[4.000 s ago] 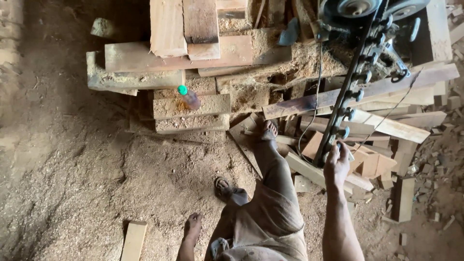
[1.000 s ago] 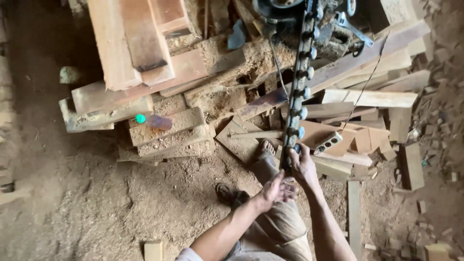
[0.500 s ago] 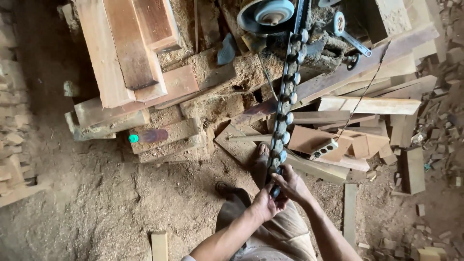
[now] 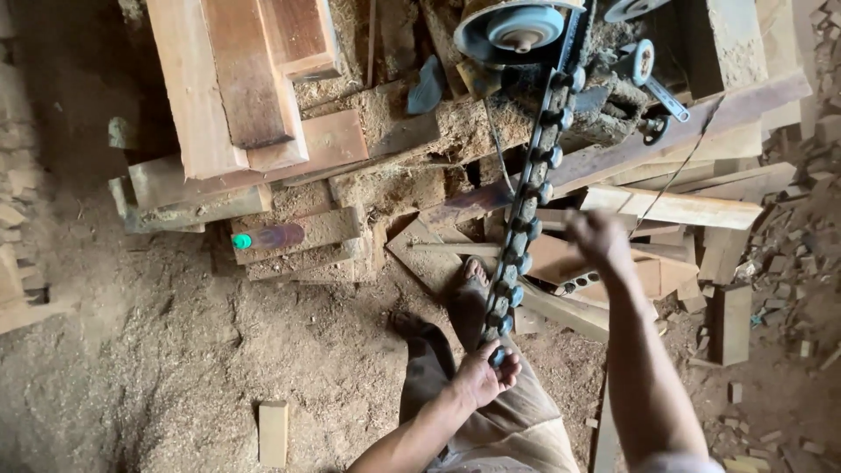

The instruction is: Sharpening the teeth of a mortise chain using a specialized grinding machine in a workshop.

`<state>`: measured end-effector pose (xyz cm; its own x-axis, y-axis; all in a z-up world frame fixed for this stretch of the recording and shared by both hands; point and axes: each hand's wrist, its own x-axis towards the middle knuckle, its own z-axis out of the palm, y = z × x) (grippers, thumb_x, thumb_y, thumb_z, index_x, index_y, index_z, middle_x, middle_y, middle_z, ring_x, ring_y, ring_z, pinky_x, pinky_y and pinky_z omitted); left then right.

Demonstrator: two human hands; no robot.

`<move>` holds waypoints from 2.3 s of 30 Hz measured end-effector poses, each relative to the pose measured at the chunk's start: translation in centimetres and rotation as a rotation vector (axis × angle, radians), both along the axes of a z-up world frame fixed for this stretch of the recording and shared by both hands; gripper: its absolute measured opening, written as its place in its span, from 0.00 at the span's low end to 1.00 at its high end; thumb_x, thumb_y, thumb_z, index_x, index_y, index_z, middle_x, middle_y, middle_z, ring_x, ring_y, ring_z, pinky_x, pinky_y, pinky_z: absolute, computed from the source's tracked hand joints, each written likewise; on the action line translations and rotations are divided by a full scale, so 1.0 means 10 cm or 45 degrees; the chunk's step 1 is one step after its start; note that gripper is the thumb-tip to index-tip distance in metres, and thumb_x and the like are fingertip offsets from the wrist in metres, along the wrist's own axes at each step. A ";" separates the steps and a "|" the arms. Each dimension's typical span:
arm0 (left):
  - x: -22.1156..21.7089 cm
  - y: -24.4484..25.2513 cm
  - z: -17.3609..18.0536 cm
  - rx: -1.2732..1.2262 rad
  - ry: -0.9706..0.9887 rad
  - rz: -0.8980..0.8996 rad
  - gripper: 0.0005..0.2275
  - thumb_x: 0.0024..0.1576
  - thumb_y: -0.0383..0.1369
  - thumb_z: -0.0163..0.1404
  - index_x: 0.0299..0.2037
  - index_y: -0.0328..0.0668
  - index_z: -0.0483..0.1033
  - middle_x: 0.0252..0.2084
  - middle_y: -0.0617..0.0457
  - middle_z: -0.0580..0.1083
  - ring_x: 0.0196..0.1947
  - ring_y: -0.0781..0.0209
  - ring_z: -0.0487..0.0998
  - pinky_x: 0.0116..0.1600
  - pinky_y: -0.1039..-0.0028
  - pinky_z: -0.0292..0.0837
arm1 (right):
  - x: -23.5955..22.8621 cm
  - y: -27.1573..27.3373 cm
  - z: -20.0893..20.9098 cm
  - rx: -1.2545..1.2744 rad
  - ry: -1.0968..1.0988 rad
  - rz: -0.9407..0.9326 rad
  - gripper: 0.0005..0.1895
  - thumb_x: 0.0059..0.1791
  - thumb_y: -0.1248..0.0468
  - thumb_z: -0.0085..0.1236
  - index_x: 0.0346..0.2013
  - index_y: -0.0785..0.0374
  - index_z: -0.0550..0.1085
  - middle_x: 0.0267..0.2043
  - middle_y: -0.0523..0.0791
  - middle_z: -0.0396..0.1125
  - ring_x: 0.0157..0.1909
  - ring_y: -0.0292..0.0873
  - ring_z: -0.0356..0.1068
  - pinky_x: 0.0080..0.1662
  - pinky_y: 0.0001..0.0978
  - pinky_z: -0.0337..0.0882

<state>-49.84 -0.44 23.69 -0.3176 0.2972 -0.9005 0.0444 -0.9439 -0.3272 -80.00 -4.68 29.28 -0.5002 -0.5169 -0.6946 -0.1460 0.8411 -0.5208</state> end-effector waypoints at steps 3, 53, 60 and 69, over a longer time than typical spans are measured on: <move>-0.05 -0.01 -0.02 -0.063 -0.042 0.007 0.13 0.67 0.38 0.50 0.31 0.42 0.74 0.30 0.48 0.76 0.30 0.56 0.77 0.36 0.72 0.68 | -0.42 -0.60 -0.07 -0.212 0.222 -0.191 0.30 0.59 0.44 0.41 0.60 0.67 0.69 0.36 0.48 0.72 0.36 0.43 0.71 0.42 0.41 0.75; 1.88 -1.32 1.91 -2.724 -0.110 -1.330 0.16 0.60 0.43 0.51 0.50 0.39 0.74 0.42 0.47 0.80 0.35 0.59 0.84 0.35 0.75 0.85 | 1.49 2.11 -0.23 -1.219 -0.642 -2.284 0.06 0.48 0.60 0.51 0.35 0.55 0.74 0.32 0.39 0.70 0.32 0.37 0.67 0.34 0.26 0.65; 1.46 -1.12 2.49 -2.455 -0.358 -1.364 0.19 0.54 0.41 0.55 0.51 0.37 0.77 0.39 0.47 0.81 0.36 0.56 0.83 0.38 0.72 0.80 | 1.65 2.16 -0.48 -1.244 -0.659 -2.517 0.09 0.47 0.59 0.48 0.33 0.55 0.76 0.32 0.41 0.73 0.36 0.40 0.70 0.42 0.30 0.70; 1.54 -1.31 2.44 -2.260 -0.386 -1.329 0.15 0.54 0.36 0.56 0.45 0.30 0.78 0.33 0.45 0.83 0.33 0.55 0.85 0.38 0.68 0.80 | 2.09 2.15 -0.56 -1.193 -0.604 -2.580 0.07 0.48 0.58 0.47 0.33 0.53 0.73 0.30 0.40 0.71 0.33 0.39 0.69 0.35 0.30 0.68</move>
<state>-34.41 -13.55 48.06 -0.4624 -0.8235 -0.3287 -0.7281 0.1411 0.6707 -59.11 16.80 23.63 -0.5424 0.1389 -0.8286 0.5070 -0.7323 -0.4546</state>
